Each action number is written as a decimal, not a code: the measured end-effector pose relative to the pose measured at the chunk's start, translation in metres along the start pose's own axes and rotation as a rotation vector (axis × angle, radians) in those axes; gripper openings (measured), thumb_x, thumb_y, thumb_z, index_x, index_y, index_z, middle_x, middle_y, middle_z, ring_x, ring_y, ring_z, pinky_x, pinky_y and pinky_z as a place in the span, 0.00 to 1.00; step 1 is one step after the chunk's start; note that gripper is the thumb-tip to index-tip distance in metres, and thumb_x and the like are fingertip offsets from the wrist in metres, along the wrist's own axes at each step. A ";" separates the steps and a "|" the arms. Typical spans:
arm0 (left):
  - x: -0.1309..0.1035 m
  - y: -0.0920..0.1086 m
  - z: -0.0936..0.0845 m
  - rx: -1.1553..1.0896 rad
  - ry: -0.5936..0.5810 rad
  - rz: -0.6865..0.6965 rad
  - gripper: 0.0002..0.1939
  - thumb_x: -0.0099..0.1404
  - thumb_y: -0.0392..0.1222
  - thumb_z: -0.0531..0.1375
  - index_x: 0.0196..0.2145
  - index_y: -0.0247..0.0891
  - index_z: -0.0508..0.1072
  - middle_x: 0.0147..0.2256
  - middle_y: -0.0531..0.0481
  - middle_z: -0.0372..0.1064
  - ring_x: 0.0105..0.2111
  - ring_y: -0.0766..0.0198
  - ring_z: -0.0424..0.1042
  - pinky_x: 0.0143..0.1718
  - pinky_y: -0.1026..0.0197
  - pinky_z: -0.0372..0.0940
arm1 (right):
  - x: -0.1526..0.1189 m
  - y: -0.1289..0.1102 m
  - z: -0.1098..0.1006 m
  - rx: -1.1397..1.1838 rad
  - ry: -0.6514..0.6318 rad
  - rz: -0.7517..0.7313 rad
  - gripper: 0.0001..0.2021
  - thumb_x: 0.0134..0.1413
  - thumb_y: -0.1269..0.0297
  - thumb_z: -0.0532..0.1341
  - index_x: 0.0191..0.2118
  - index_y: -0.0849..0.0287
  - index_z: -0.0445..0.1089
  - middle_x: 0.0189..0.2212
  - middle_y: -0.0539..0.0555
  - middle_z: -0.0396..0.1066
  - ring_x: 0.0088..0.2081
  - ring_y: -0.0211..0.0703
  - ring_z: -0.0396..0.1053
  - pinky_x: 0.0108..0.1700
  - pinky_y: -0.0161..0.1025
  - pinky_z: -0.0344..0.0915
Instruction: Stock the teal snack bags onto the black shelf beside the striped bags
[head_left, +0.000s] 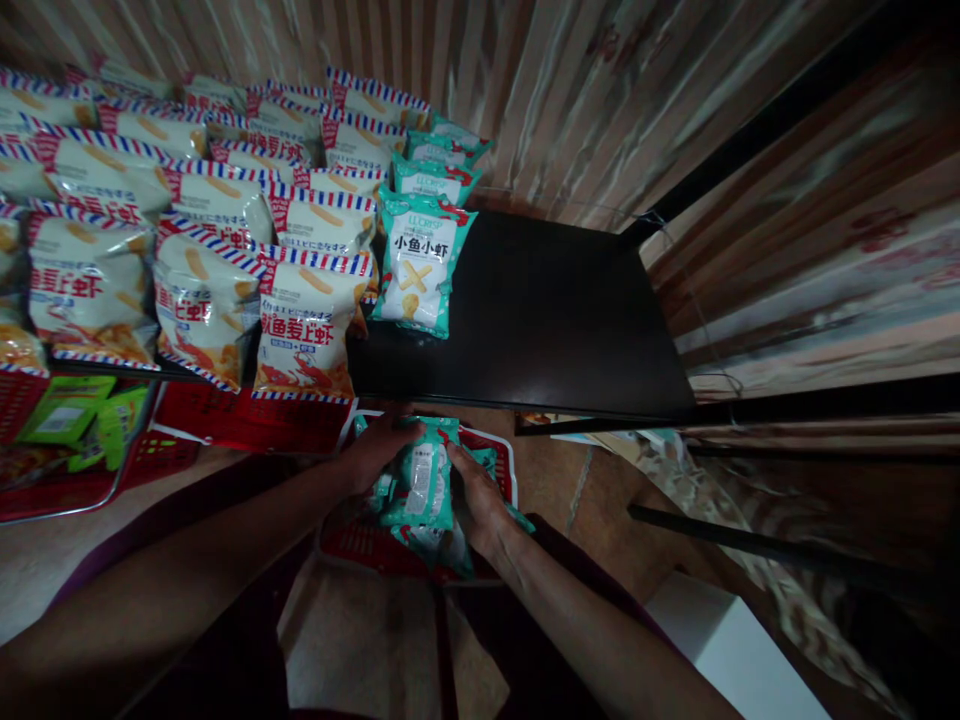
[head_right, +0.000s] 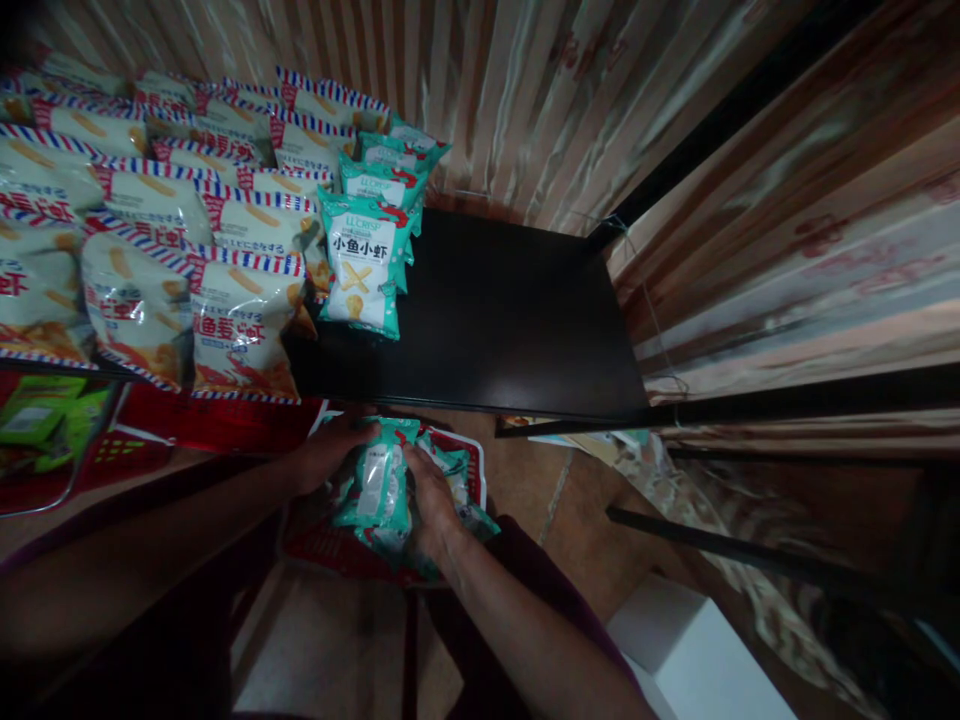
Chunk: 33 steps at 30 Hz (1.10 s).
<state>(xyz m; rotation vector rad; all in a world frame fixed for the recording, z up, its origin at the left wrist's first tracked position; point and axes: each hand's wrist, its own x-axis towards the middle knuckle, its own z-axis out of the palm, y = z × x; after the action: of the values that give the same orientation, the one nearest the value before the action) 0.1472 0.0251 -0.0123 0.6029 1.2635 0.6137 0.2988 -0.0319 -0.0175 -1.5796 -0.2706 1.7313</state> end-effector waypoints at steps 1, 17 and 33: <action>0.001 0.000 0.000 -0.009 -0.006 -0.003 0.24 0.49 0.48 0.65 0.43 0.39 0.70 0.34 0.49 0.74 0.34 0.60 0.73 0.34 0.61 0.65 | 0.001 0.000 -0.001 0.007 0.023 -0.009 0.18 0.41 0.49 0.66 0.38 0.52 0.71 0.29 0.51 0.76 0.35 0.48 0.72 0.38 0.42 0.67; -0.013 0.007 -0.004 0.063 -0.293 -0.114 0.22 0.44 0.45 0.69 0.38 0.39 0.71 0.40 0.47 0.74 0.36 0.61 0.72 0.38 0.59 0.66 | 0.002 -0.006 0.001 0.158 0.111 -0.013 0.15 0.36 0.55 0.70 0.30 0.55 0.69 0.29 0.48 0.75 0.33 0.44 0.71 0.36 0.39 0.67; -0.010 0.009 -0.004 0.226 -0.257 -0.146 0.13 0.52 0.36 0.62 0.38 0.36 0.69 0.35 0.49 0.73 0.31 0.66 0.70 0.30 0.67 0.63 | 0.011 0.003 -0.007 0.089 0.067 -0.035 0.18 0.40 0.51 0.67 0.37 0.53 0.74 0.29 0.50 0.77 0.37 0.50 0.73 0.40 0.43 0.67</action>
<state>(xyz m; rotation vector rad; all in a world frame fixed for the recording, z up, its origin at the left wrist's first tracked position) 0.1410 0.0248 0.0004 0.7436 1.1289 0.2631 0.3042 -0.0292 -0.0289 -1.5553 -0.1847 1.6380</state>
